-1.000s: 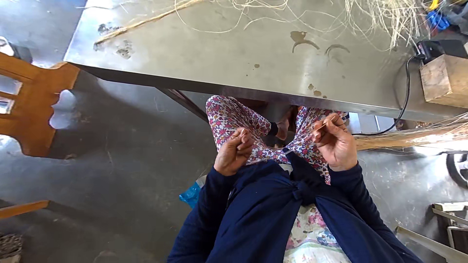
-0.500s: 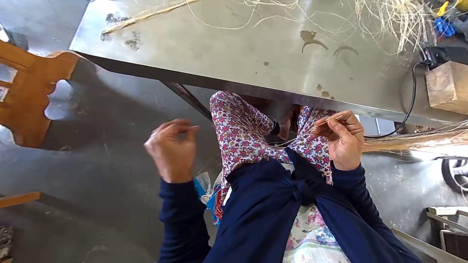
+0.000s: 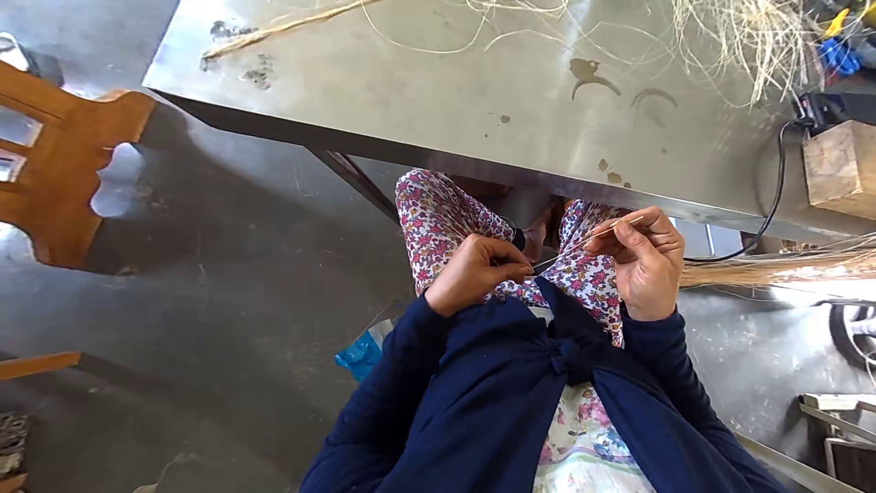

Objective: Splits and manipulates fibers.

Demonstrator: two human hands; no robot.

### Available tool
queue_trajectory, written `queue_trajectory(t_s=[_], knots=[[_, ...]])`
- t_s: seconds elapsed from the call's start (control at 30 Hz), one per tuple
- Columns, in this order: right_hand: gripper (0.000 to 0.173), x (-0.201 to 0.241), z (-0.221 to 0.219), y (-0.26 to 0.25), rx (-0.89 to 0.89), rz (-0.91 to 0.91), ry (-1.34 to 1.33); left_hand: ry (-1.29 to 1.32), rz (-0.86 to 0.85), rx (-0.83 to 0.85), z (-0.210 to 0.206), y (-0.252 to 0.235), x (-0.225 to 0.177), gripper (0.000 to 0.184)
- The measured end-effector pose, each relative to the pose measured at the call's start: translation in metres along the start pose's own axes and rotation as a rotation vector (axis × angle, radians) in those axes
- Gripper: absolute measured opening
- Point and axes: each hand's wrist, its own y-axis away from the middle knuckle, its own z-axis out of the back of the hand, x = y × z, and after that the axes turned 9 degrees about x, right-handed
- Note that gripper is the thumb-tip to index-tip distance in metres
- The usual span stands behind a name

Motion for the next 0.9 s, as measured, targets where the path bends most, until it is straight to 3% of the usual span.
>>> queue_trajectory(t_s=[0.13,0.27,0.37,0.63,0.8,0.9], knots=[[0.015,-0.001,0.003,0.002,0.044,-0.041,0.029,0.145,-0.005,-0.057,-0.009,-0.003,-0.001,0.008],[0.019,-0.002,-0.006,0.008,0.148,-0.212,0.138,0.257,-0.008,-0.115,-0.018,-0.008,-0.007,0.009],[0.020,-0.007,-0.016,0.012,0.203,-0.260,0.187,0.206,-0.010,-0.127,-0.025,-0.013,-0.011,0.007],[0.009,-0.015,-0.016,0.012,0.159,-0.176,0.284,0.168,0.066,-0.131,-0.037,-0.016,-0.017,0.005],[0.006,-0.015,-0.012,0.013,0.141,-0.217,0.381,-0.159,0.000,-0.201,-0.036,-0.017,-0.009,0.006],[0.006,-0.015,-0.010,0.013,0.155,-0.218,0.394,-0.135,-0.019,-0.241,-0.035,-0.018,-0.009,0.006]])
